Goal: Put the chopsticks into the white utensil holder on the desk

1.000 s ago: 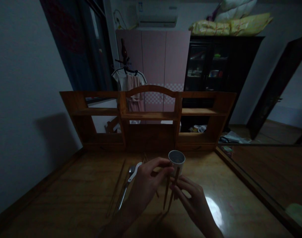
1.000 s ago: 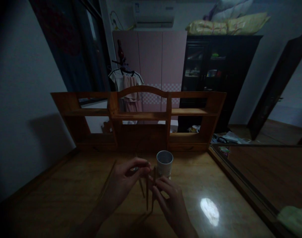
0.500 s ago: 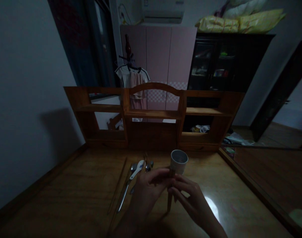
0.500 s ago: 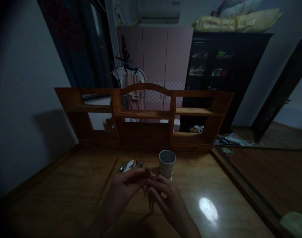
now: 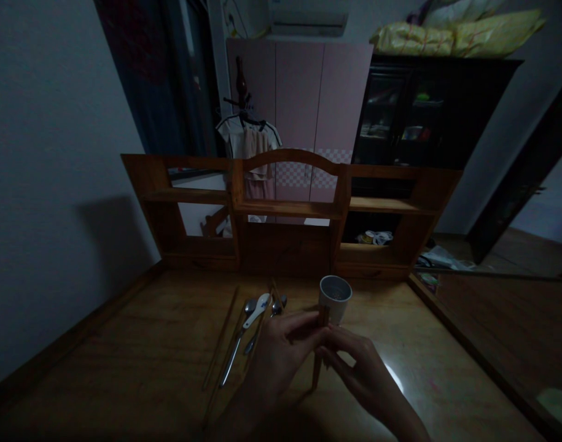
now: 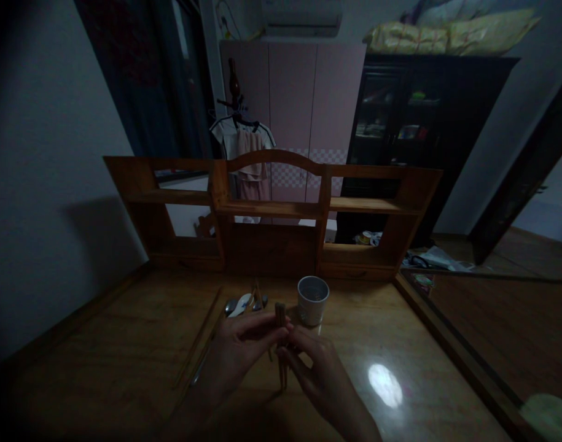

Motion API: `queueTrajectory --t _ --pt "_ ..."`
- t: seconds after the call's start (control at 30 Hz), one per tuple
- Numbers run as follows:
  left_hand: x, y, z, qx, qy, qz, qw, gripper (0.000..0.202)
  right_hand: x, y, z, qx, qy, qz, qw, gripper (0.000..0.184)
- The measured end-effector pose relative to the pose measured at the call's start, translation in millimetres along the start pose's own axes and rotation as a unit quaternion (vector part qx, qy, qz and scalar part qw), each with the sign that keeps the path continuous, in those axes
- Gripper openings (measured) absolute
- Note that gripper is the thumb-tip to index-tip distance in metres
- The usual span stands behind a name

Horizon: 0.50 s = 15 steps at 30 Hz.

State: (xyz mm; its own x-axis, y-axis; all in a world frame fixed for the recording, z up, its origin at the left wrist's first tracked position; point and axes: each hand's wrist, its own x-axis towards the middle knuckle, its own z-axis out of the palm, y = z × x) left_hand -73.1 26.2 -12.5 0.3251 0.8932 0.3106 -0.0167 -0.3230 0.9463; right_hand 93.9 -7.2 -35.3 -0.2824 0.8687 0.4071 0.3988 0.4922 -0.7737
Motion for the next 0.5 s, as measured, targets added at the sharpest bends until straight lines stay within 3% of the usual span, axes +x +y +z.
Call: queueTrajectory --t 0.27,0.4,0.5 --pt "-1.9 2.0 -3.1 0.012 0.005 0.023 1.0 0.018 -2.4 6.6 2.8 0.002 0.013 -0.013 1.0 0.02" --pt "-6.4 -10.8 2.0 0.023 0.021 0.036 0.999 0.018 -5.2 8.4 2.7 -0.01 -0.006 -0.018 1.0 0.03" --pt "-16.1 -27.9 8.9 0.064 0.044 0.071 0.994 0.024 -8.5 7.4 3.4 -0.022 -0.014 -0.007 1.0 0.026"
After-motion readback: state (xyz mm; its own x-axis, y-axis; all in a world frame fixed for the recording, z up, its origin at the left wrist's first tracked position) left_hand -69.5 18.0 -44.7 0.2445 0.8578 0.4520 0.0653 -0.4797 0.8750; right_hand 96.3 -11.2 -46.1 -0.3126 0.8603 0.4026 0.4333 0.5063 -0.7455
